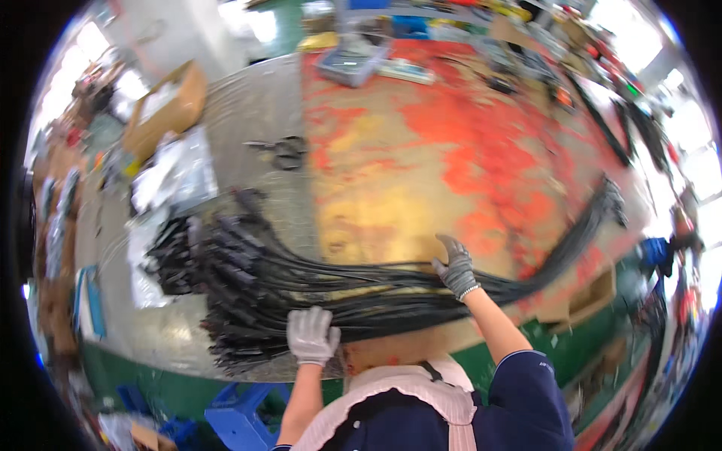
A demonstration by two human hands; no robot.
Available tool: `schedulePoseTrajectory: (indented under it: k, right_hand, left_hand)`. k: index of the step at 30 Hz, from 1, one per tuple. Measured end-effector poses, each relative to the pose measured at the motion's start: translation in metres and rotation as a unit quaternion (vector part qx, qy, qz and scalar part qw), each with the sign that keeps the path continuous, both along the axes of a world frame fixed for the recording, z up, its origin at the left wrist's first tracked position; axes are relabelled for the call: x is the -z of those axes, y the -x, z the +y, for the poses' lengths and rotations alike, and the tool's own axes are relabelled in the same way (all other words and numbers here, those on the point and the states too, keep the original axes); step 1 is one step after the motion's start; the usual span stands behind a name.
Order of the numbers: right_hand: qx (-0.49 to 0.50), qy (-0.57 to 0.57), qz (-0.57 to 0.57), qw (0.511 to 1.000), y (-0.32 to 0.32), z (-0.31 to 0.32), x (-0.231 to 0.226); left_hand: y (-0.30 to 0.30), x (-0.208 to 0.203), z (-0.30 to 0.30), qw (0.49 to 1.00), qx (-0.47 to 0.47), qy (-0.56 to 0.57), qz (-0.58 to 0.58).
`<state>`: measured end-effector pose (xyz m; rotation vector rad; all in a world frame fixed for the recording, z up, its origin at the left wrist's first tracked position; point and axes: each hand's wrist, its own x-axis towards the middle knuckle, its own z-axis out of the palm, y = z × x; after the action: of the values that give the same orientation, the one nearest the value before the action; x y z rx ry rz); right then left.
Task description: The person sorts and packs black electrical cables into plastic bags on an assembly table, working by hand while wearing gloves.
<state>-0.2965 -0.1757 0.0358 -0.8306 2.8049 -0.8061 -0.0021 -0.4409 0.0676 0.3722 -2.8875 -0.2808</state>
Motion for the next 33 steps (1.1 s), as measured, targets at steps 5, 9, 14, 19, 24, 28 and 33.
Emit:
schedulePoseTrajectory:
  k: [5, 9, 14, 19, 24, 28, 33]
  right_hand:
    - [0.248, 0.065, -0.008, 0.966, -0.087, 0.211, -0.021]
    - [0.324, 0.052, 0.000, 0.945, -0.133, 0.337, -0.026]
    - [0.288, -0.086, -0.007, 0.954, -0.096, 0.382, -0.045]
    - [0.080, -0.190, 0.075, 0.976, 0.019, 0.357, -0.042]
    - [-0.227, -0.273, 0.022, 0.935, 0.114, 0.336, -0.038]
    - [-0.334, -0.316, -0.073, 0.885, 0.139, 0.334, -0.059]
    - [-0.112, 0.094, 0.190, 0.971, 0.241, 0.322, -0.129]
  left_hand:
    - [-0.002, 0.011, 0.008, 0.996, 0.025, 0.051, 0.071]
    - [0.018, 0.005, 0.058, 0.995, -0.003, 0.093, 0.046]
    - [0.091, 0.012, 0.196, 0.967, 0.252, -0.016, -0.029]
    - [0.227, 0.015, 0.324, 0.953, 0.300, -0.040, 0.020]
    - [0.309, -0.008, 0.395, 0.921, 0.255, -0.030, -0.293]
    - [0.336, -0.046, 0.404, 0.884, 0.236, -0.080, -0.395]
    - [0.401, -0.172, 0.330, 0.945, 0.138, -0.230, -0.186]
